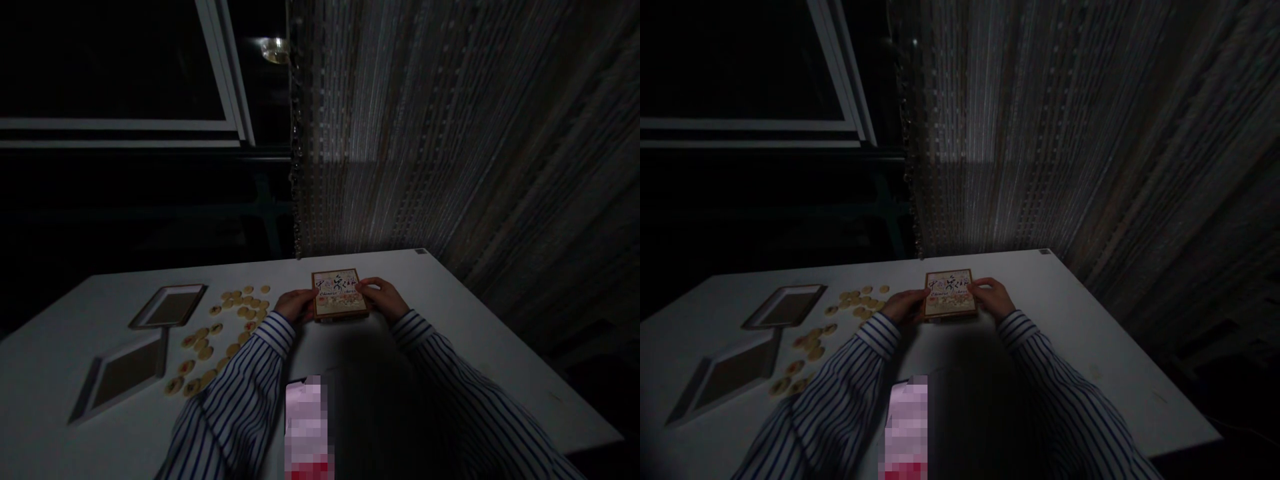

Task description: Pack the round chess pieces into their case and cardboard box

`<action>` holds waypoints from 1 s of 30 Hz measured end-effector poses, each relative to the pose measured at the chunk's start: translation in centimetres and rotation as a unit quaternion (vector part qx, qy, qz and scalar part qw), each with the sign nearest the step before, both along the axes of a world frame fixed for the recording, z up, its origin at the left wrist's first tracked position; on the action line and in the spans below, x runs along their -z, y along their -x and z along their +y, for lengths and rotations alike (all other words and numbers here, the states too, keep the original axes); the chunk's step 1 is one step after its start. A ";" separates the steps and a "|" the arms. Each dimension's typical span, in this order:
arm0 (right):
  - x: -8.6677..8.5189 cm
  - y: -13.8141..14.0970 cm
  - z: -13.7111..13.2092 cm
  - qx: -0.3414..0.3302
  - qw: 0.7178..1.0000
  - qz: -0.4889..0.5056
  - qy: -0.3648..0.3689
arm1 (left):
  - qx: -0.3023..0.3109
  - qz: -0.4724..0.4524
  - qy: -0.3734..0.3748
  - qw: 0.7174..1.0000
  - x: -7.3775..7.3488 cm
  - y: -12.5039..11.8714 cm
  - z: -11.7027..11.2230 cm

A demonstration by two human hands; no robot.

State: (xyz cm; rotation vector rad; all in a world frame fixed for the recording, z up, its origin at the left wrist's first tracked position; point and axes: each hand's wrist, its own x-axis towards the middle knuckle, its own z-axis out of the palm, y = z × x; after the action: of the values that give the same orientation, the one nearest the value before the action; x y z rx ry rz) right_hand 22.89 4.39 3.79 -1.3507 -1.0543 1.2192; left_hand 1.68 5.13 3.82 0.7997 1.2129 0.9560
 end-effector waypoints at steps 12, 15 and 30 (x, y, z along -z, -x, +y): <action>-1.0 -1.8 -0.2 -0.005 0.999 -0.036 0.002 | 0.011 0.048 -0.036 0.998 -0.1 -1.4 0.9; -1.3 -2.4 -0.3 0.001 0.999 -0.054 0.001 | 0.022 0.051 -0.042 0.998 -0.1 -2.0 1.0; -0.8 -6.6 -0.1 0.014 0.995 -0.097 0.014 | 0.075 0.052 -0.031 0.995 0.0 -5.6 1.6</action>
State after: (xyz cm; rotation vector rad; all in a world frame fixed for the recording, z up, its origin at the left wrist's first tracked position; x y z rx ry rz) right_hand 29.48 4.31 4.63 -1.5243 -1.1523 1.1014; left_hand 7.23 6.73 3.78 0.9860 1.1995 0.8406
